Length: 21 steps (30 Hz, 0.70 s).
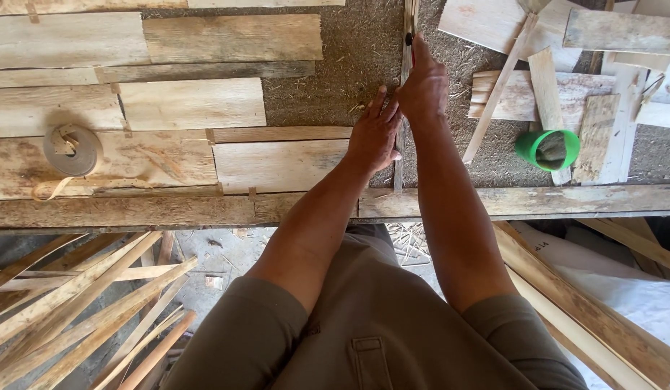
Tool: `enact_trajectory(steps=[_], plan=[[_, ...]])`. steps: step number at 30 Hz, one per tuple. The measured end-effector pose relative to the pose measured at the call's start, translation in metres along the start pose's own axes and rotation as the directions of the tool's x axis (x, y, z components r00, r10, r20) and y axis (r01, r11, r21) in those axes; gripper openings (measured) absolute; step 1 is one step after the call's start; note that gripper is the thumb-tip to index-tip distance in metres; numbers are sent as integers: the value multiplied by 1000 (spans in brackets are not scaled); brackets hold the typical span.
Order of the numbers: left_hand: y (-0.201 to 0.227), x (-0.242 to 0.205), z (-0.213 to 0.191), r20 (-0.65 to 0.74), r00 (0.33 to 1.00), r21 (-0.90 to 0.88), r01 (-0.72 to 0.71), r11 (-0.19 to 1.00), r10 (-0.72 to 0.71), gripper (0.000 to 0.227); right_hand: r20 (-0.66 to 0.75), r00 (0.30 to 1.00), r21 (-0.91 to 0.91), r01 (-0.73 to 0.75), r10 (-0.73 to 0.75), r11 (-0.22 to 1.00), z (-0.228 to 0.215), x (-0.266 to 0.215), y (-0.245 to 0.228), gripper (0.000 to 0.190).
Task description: Arrange and trim thin bamboo or wood strips on a workbench using a utility knife.
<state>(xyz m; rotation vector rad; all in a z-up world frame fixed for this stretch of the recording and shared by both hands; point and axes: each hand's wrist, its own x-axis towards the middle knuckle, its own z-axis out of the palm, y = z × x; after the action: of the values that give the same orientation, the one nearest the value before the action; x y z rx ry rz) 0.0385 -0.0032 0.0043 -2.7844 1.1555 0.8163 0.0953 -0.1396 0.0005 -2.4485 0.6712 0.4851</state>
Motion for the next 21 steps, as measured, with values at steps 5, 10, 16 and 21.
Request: enact_trajectory(steps=[5, 10, 16, 21], plan=[[1, -2, -2, 8, 1000, -38, 24, 999, -24, 130, 25, 998, -73, -48, 50, 996, -11, -23, -12, 92], [1, -1, 0, -34, 999, -138, 17, 990, -22, 134, -99, 993, 49, 69, -64, 996, 8, -24, 5, 80], [-1, -3, 2, -63, 998, -163, 8, 987, -19, 135, -123, 986, 17, 112, -109, 994, 16, -36, 21, 61], [-1, -1, 7, -92, 996, -158, 5, 987, -19, 131, -58, 998, 6, 36, -36, 999, 5, -45, 9, 68]])
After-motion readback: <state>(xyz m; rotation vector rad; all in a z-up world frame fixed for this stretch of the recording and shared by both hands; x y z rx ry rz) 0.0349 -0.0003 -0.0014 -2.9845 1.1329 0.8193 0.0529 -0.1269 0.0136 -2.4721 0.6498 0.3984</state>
